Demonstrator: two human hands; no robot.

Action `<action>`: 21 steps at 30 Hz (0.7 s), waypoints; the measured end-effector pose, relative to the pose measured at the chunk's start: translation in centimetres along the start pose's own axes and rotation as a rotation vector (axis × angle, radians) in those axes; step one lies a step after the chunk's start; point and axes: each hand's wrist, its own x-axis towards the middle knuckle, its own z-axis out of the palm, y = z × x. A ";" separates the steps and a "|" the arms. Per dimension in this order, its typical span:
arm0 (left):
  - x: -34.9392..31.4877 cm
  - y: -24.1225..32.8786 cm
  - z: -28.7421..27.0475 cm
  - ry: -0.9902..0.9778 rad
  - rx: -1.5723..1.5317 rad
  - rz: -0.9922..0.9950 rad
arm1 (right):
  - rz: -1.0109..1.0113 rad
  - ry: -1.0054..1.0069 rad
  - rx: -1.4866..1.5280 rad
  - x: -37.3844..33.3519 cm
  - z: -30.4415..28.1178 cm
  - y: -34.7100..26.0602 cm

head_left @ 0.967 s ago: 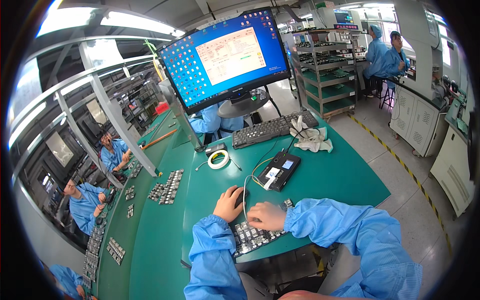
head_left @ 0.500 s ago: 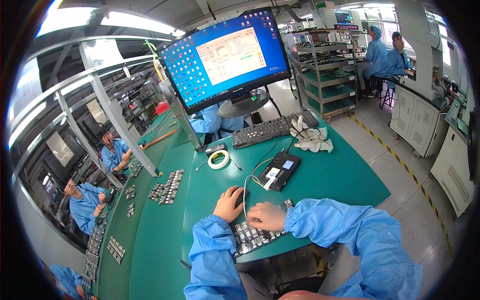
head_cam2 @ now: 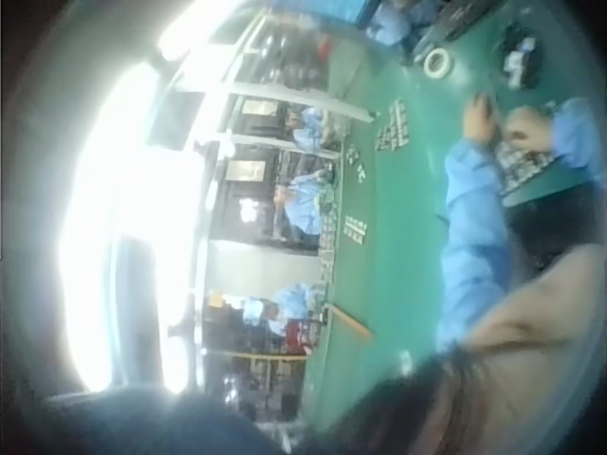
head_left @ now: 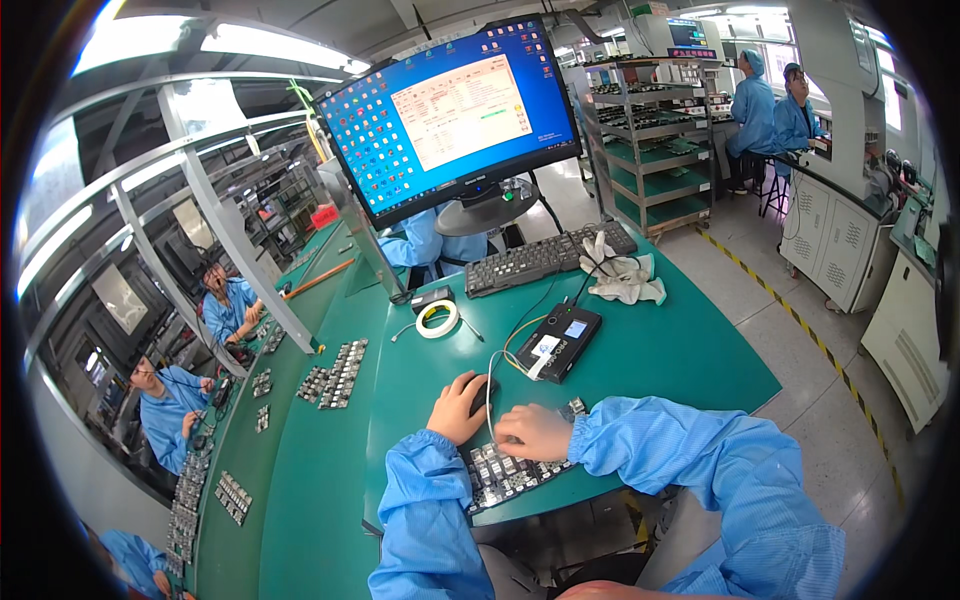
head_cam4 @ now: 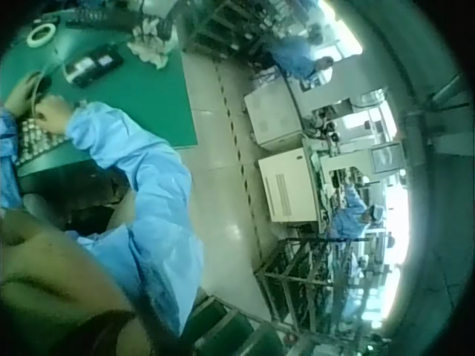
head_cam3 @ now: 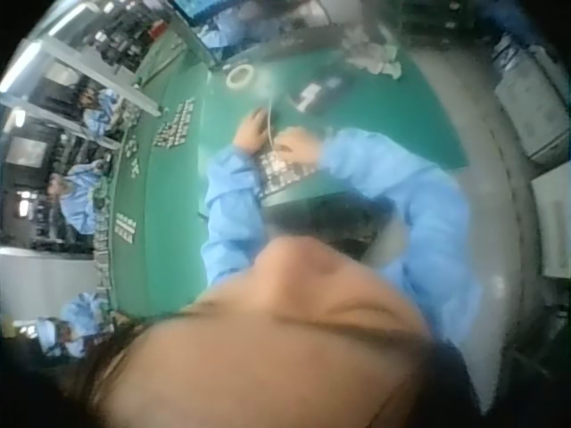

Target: The person tests circuit board panels by touching a probe to contacts on each board while clicking a computer mouse, then sets the finished board aside and positions a new panel to test.

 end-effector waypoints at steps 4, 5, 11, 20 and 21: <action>0.2 -0.1 -0.2 -0.002 0.004 -0.006 | -0.001 0.003 0.006 0.3 -0.2 0.1; 0.3 -0.2 0.0 -0.004 0.003 -0.006 | 0.001 0.003 0.007 0.3 -0.1 0.2; 0.2 -0.2 0.2 -0.005 0.004 -0.002 | -0.001 0.010 0.021 0.1 0.0 0.2; 0.0 0.0 0.0 -0.017 -0.006 -0.009 | -0.007 0.003 0.022 0.0 0.0 0.1; 0.0 0.0 0.0 -0.015 0.003 -0.012 | -0.003 0.002 0.027 0.0 -0.1 0.0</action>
